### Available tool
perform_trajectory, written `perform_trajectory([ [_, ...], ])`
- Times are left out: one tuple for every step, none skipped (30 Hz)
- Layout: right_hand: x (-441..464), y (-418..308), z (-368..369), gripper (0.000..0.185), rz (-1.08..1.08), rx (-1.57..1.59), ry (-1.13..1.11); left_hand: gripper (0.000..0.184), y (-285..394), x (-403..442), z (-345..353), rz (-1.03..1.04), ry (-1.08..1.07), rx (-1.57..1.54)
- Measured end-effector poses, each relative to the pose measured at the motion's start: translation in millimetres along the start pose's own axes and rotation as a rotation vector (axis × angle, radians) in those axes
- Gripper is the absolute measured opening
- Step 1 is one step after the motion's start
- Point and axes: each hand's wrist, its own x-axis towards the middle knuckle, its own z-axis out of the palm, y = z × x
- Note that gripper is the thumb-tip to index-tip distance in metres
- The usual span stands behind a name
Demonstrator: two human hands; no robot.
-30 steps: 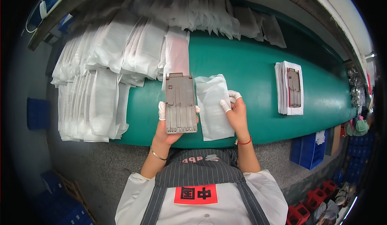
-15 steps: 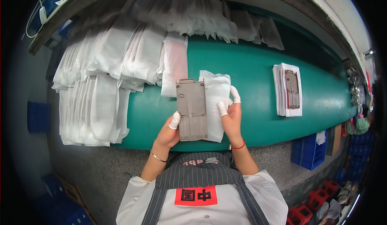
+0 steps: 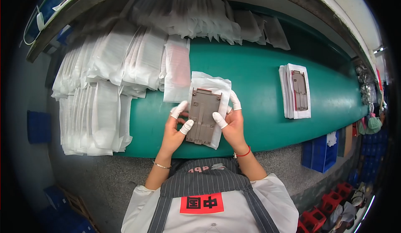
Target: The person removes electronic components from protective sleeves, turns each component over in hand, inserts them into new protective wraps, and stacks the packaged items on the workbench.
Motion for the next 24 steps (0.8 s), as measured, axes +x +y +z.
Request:
perform_trajectory([
  [0,0,-1,0.069,0.0,0.006,-0.003,0.054,3,0,0,-0.002,0.023,0.016],
  [0,0,-1,0.069,-0.001,0.005,-0.003,0.057,5,1,1,-0.004,0.046,0.032],
  [0,0,-2,0.069,0.011,0.006,0.002,0.061,7,2,1,-0.051,-0.006,-0.098],
  [0,0,-2,0.068,0.024,0.008,0.007,0.059,5,3,1,-0.084,-0.038,-0.188],
  [0,0,-3,0.068,0.023,0.008,0.008,0.057,4,3,1,-0.116,-0.07,-0.277],
  [0,0,-3,0.068,0.041,0.0,0.011,0.05,4,1,1,-0.17,-0.068,-0.286],
  [-1,0,-4,0.067,0.057,-0.008,0.015,0.05,5,0,1,-0.17,-0.071,-0.285],
  [-1,1,-5,0.067,0.055,-0.008,0.019,0.046,5,0,2,-0.139,-0.058,-0.257],
  [-1,2,-7,0.067,0.076,0.001,0.014,0.042,5,0,4,-0.108,-0.046,-0.23],
  [-1,3,-8,0.066,0.097,0.009,0.01,0.042,4,0,5,-0.109,-0.054,-0.231],
  [-1,4,-9,0.067,0.105,0.014,0.009,0.041,3,0,6,-0.089,-0.035,-0.221],
  [-1,3,-8,0.067,0.1,0.011,0.016,0.04,2,0,6,-0.069,-0.015,-0.211],
  [-2,2,-7,0.068,0.109,0.03,0.0,0.039,3,0,6,-0.072,-0.011,-0.205],
  [-2,1,-7,0.068,0.117,0.05,-0.018,0.039,2,0,6,-0.072,-0.018,-0.205],
  [-3,4,-11,0.075,0.148,0.049,-0.052,0.039,1,0,5,-0.054,-0.01,-0.182],
  [-6,4,-12,0.076,0.179,0.035,-0.056,0.039,0,0,5,-0.035,0.001,-0.158],
  [-8,5,-12,0.078,0.211,0.022,-0.062,0.039,1,0,5,-0.035,-0.003,-0.155],
  [-9,6,-12,0.079,0.202,-0.002,-0.075,0.04,2,0,5,-0.046,0.007,-0.163],
  [-9,5,-11,0.079,0.2,-0.001,-0.074,0.04,2,0,6,-0.056,0.018,-0.171],
  [-10,3,-10,0.078,0.207,0.005,-0.055,0.04,2,0,6,-0.055,0.015,-0.17],
  [-10,2,-11,0.076,0.212,0.01,-0.034,0.04,1,0,6,-0.065,-0.013,-0.17],
  [-9,0,-15,0.078,0.207,-0.003,-0.012,0.041,-1,0,8,-0.074,-0.046,-0.174],
  [-6,-3,-26,0.078,0.162,-0.054,-0.005,0.046,-2,2,11,-0.085,-0.094,-0.173],
  [-2,-9,-40,0.078,0.116,-0.107,0.008,0.049,1,1,11,-0.114,-0.159,-0.177],
])
